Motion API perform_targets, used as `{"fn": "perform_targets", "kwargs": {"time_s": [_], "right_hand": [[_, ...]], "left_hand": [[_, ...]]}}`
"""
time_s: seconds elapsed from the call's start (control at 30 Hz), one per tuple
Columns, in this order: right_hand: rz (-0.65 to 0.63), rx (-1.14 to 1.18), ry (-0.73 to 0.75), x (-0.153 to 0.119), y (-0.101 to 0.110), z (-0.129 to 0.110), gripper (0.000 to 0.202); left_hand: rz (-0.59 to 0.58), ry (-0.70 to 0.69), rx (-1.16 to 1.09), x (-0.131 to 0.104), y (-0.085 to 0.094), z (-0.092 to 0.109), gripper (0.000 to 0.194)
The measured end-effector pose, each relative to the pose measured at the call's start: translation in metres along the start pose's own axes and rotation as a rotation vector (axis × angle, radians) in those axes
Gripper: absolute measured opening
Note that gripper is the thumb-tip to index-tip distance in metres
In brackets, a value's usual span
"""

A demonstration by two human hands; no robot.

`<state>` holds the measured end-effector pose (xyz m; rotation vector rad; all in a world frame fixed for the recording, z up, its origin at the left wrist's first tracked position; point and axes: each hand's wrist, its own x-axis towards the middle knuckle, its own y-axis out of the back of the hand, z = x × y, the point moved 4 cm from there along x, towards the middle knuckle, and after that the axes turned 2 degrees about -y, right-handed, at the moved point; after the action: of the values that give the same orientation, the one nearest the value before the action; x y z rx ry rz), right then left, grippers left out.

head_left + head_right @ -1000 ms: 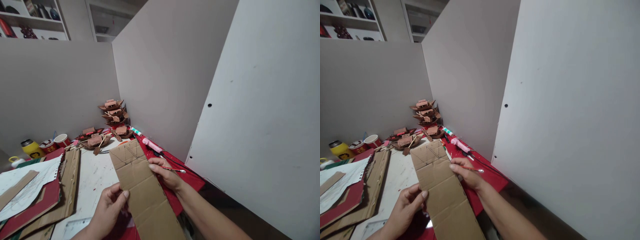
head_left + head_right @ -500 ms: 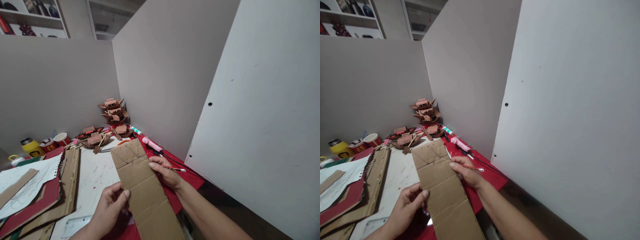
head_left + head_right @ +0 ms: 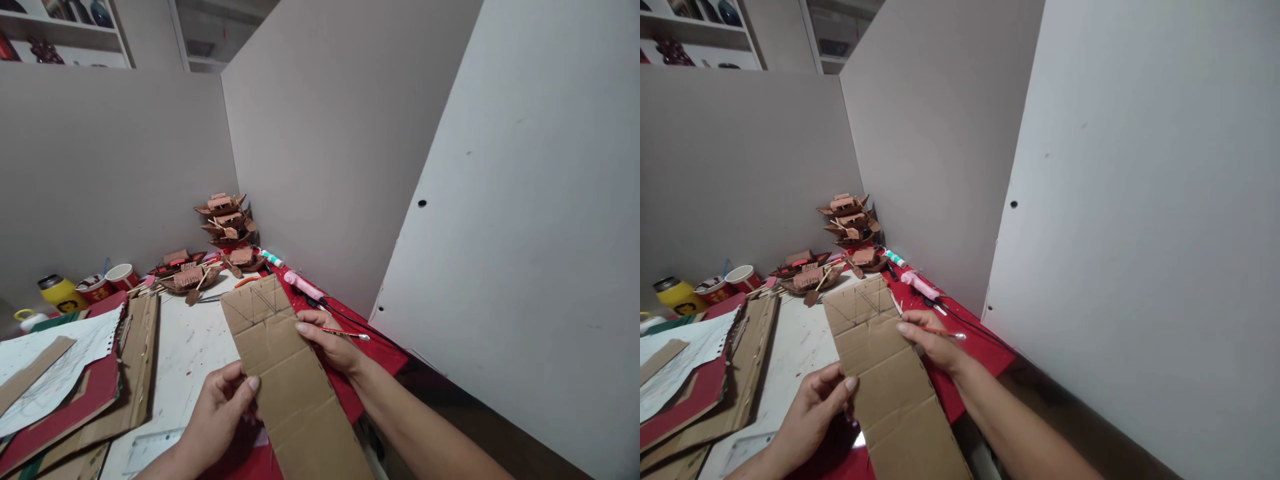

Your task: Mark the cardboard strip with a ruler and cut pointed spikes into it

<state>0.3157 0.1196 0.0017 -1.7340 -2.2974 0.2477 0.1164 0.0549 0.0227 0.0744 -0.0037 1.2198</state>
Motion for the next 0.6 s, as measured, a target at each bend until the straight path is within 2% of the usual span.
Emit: {"fn": "perform_targets", "kwargs": {"time_s": [0.6], "right_hand": [[0.022,0.022,-0.025,0.0029,0.0029,0.0022,0.04]], "left_hand": [[0.0,0.04,-0.057,0.0032,-0.002,-0.0044,0.039]]}}
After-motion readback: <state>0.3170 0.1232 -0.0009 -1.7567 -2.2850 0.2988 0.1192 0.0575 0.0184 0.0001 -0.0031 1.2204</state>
